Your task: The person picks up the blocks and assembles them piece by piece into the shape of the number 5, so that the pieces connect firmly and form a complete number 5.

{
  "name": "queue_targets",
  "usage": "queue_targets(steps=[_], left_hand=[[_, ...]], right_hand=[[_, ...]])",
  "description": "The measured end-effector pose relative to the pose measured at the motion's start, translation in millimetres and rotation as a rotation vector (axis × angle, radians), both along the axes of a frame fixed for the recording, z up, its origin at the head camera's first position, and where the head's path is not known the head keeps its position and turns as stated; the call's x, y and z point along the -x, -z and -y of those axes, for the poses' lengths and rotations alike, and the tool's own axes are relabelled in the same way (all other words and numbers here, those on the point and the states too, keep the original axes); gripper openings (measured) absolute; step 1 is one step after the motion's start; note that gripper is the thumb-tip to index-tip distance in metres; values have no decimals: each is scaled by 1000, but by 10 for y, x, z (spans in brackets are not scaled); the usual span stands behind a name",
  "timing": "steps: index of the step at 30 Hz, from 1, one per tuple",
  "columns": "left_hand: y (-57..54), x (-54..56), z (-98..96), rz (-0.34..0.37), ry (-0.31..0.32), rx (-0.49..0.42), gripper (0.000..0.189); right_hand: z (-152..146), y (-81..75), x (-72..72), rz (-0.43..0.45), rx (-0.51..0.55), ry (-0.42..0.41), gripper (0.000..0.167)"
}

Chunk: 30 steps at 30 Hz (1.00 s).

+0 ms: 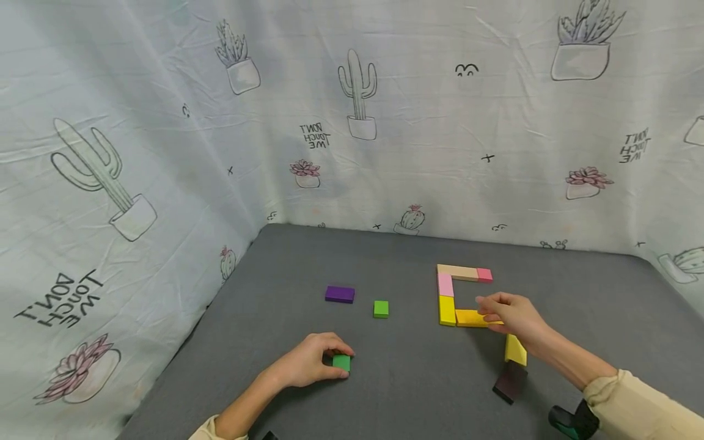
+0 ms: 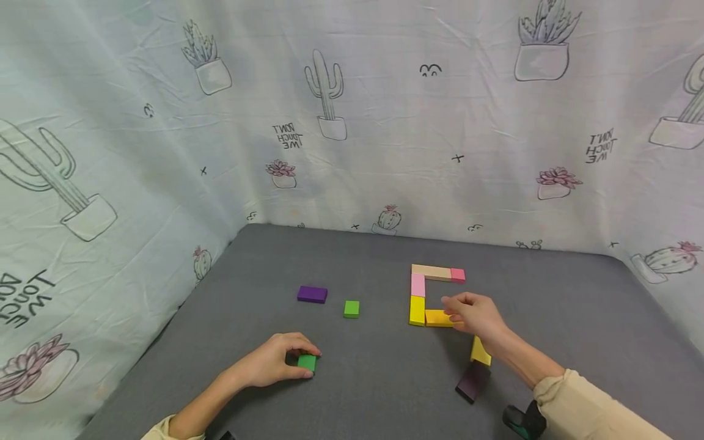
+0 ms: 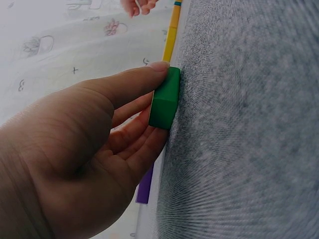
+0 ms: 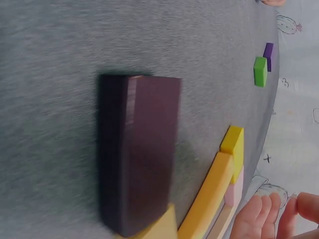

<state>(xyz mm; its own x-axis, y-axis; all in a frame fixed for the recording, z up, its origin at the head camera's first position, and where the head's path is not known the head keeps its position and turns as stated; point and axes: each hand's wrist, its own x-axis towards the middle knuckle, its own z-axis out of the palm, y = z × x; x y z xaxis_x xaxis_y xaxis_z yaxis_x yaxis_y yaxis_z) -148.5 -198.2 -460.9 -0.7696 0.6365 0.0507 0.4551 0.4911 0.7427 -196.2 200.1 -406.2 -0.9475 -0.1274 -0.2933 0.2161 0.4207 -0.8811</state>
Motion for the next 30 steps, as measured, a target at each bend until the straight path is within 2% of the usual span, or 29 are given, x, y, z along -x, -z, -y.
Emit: queue_targets(steps=[4,10,19,25,30], left_hand=[[4,4,8,-43,18,-7,30],[-2,-9,-1,-11,-1,-7,30],[-3,-23,-18,13,-37,13,29],[-3,-28,-19,-12,-27,8,28],[-12,-30,-12,-2,-27,8,28]], right_hand=[[106,-20,54,-12,44,-21,46],[288,-8,132,-21,58,-42,43],[559,54,237,-28,72,-89,51],[729,61,276,-22,67,-133,57],[845,69,335,-9,78,-161,57]])
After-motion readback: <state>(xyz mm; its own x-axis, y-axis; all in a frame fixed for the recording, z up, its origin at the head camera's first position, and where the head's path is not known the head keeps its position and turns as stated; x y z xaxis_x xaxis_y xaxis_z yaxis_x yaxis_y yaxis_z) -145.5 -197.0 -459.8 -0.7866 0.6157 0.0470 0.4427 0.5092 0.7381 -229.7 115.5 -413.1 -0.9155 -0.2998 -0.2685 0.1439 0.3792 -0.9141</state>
